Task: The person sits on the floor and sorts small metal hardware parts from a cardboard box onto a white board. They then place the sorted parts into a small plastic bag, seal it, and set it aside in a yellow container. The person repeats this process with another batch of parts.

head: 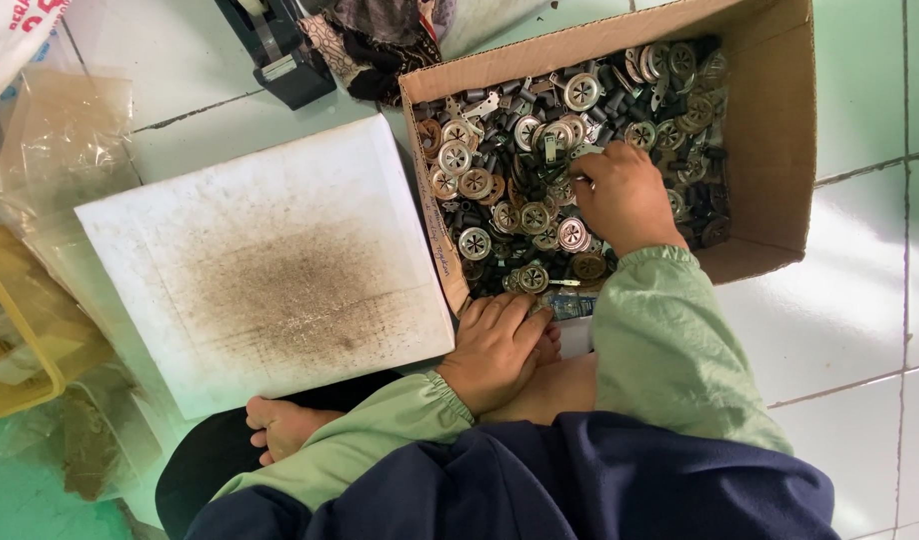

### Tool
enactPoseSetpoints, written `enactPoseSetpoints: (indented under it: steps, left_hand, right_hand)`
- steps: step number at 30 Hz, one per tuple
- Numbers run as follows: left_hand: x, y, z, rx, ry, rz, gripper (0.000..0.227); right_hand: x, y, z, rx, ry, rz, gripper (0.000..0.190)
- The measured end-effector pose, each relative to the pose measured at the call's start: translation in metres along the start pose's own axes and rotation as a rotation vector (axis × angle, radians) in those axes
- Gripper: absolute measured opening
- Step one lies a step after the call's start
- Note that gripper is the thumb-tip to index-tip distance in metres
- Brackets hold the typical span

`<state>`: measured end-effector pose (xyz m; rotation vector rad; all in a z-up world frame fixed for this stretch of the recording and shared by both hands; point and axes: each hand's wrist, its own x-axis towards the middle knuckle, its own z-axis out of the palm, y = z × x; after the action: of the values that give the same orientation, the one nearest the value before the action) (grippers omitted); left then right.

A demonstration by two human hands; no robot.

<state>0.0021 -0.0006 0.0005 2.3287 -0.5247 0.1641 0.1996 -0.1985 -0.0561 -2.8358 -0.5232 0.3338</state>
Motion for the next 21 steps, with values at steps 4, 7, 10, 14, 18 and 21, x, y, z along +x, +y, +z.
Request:
enactPoseSetpoints:
  steps: [4,7,10,14,18,21]
  left_hand:
    - [0.004,0.003,-0.005,-0.001,-0.006,-0.002,0.043]
    - [0.002,0.003,-0.003,0.012,-0.004,-0.001,0.041]
    - [0.003,0.003,-0.003,0.009,0.019,0.004,0.039]
    - [0.004,0.002,-0.003,0.016,0.032,0.011,0.04]
    - [0.003,0.002,-0.003,0.037,0.047,0.016,0.037]
    - [0.004,0.004,-0.001,0.04,0.078,0.01,0.035]
  right_hand:
    - [0.006,-0.017,-0.002,-0.019,-0.018,-0.013,0.017]
    - [0.008,-0.029,-0.019,-0.008,-0.074,0.001,0.036]
    - [0.01,-0.017,-0.003,0.01,-0.13,-0.014,0.044]
    - [0.008,-0.015,0.008,-0.047,-0.071,-0.026,0.035]
    - [0.006,-0.008,0.024,-0.101,0.001,-0.056,0.032]
    - [0.007,-0.016,0.018,-0.047,-0.026,0.001,0.031]
